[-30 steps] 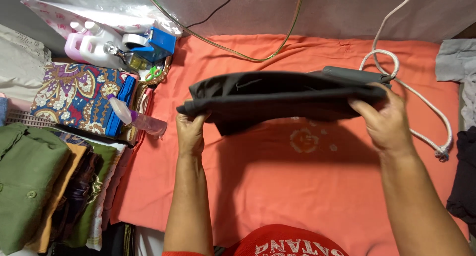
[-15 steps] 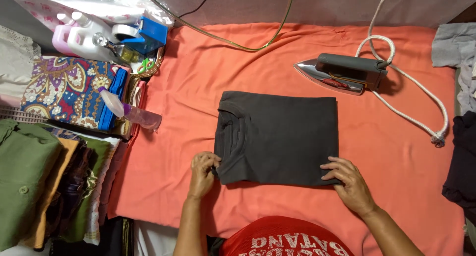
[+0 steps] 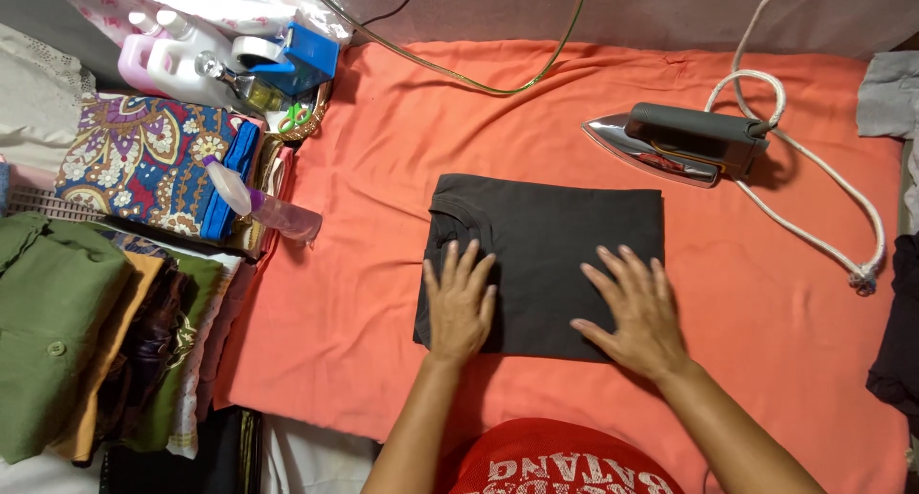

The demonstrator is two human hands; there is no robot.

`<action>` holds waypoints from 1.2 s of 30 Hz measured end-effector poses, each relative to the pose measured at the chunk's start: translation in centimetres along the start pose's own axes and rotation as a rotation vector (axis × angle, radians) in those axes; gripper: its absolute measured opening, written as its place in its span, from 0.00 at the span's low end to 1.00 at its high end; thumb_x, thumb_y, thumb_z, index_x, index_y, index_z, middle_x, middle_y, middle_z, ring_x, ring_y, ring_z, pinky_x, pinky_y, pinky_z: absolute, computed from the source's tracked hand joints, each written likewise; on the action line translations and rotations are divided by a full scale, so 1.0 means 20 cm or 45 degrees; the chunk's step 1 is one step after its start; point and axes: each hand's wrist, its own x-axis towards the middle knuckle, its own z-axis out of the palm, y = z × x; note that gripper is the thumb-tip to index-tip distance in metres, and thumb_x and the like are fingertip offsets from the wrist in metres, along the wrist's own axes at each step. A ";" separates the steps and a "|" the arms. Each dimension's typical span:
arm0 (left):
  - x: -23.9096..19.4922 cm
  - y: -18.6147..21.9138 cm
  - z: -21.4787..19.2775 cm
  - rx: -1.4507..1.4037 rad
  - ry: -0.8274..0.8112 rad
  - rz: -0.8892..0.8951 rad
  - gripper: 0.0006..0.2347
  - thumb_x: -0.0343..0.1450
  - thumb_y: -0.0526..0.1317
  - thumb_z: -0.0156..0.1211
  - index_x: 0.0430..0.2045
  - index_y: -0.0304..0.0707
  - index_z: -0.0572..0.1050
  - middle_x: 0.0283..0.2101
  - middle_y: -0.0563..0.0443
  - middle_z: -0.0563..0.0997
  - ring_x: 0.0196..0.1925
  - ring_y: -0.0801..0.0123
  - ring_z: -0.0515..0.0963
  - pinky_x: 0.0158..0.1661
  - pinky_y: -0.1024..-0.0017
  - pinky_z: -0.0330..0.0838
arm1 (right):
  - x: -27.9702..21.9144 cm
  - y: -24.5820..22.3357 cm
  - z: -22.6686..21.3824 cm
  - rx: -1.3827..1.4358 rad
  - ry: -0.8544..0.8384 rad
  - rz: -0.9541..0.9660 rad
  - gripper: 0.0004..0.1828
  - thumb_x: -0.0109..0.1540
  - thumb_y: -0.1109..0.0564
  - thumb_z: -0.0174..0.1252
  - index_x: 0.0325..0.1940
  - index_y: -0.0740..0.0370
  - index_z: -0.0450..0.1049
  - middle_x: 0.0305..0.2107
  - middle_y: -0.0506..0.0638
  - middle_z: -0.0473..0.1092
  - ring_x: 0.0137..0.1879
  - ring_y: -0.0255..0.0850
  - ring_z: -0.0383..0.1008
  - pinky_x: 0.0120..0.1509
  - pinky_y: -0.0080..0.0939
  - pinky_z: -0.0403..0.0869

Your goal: Iron and fold a black t-shirt on a table.

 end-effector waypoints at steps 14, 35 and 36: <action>0.32 -0.18 0.16 0.368 -0.219 -0.279 0.28 0.71 0.57 0.51 0.68 0.54 0.63 0.77 0.40 0.50 0.79 0.41 0.40 0.67 0.28 0.25 | 0.41 0.31 0.15 -0.299 -0.123 0.127 0.40 0.64 0.30 0.51 0.72 0.54 0.64 0.71 0.49 0.57 0.77 0.50 0.52 0.77 0.70 0.47; 0.30 -0.31 0.24 0.586 -0.138 -0.210 0.32 0.72 0.57 0.51 0.74 0.58 0.53 0.79 0.58 0.46 0.81 0.49 0.32 0.68 0.30 0.21 | 0.65 0.81 -0.24 -0.452 -0.078 0.506 0.38 0.63 0.24 0.59 0.52 0.62 0.75 0.30 0.61 0.77 0.37 0.57 0.79 0.39 0.59 0.73; 0.32 -0.30 0.23 0.571 -0.165 -0.201 0.32 0.72 0.58 0.50 0.74 0.57 0.54 0.79 0.59 0.48 0.81 0.50 0.32 0.68 0.29 0.21 | 0.64 0.81 -0.27 -0.452 -0.064 0.583 0.42 0.64 0.23 0.59 0.60 0.63 0.73 0.26 0.63 0.76 0.34 0.58 0.79 0.37 0.59 0.72</action>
